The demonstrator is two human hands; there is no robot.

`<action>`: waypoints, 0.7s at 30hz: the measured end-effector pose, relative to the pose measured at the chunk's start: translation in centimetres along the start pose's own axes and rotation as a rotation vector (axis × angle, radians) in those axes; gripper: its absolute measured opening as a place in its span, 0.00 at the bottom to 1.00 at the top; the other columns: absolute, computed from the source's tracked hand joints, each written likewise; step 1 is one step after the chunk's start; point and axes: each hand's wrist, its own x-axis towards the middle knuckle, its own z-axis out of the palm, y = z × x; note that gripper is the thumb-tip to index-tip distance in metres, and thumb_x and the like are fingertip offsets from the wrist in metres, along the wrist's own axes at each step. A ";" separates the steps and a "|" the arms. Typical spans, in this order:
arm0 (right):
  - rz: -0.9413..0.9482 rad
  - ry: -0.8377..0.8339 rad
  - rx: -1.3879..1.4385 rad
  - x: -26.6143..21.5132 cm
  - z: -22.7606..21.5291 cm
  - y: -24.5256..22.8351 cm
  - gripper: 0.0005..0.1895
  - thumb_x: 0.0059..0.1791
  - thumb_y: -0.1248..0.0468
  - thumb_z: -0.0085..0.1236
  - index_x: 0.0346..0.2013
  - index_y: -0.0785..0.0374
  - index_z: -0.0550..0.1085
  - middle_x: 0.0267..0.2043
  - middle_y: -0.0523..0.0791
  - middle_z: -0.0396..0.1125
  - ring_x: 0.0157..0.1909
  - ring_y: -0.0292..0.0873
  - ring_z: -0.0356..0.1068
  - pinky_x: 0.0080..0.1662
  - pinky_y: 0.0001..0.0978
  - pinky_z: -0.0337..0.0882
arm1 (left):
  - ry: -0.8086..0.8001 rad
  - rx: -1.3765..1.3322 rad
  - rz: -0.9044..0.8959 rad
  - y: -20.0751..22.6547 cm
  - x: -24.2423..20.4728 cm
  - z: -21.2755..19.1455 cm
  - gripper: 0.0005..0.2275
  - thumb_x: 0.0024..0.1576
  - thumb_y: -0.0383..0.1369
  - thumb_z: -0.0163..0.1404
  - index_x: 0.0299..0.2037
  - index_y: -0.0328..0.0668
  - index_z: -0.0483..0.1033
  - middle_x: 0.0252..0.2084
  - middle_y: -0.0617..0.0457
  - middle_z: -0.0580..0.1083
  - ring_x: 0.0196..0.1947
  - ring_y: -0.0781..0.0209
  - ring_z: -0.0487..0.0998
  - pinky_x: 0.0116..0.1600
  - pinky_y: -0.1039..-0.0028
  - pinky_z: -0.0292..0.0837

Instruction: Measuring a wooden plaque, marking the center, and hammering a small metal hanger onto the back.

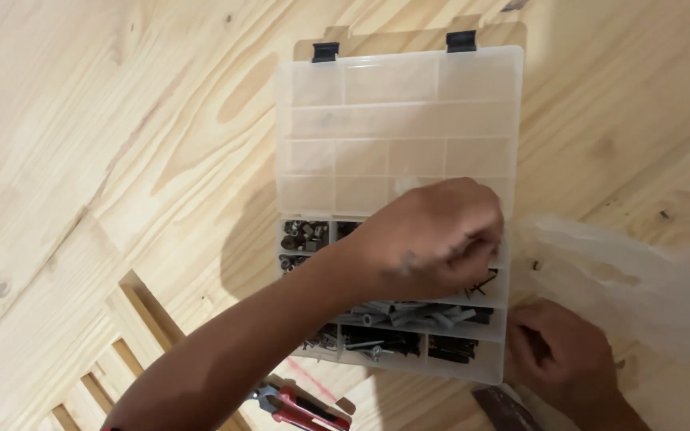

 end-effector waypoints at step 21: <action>-0.051 0.031 0.033 0.1 -0.3 -0.1 0.06 0.46 0.63 0.56 0.34 0.49 0.80 0.33 0.37 0.76 0.33 0.38 0.74 0.39 0.30 0.70 | 0.069 -0.595 -0.397 0.1 -3.7 -2.1 0.05 0.60 0.30 0.57 0.45 0.48 0.82 0.37 0.56 0.78 0.39 0.65 0.80 0.43 0.78 0.78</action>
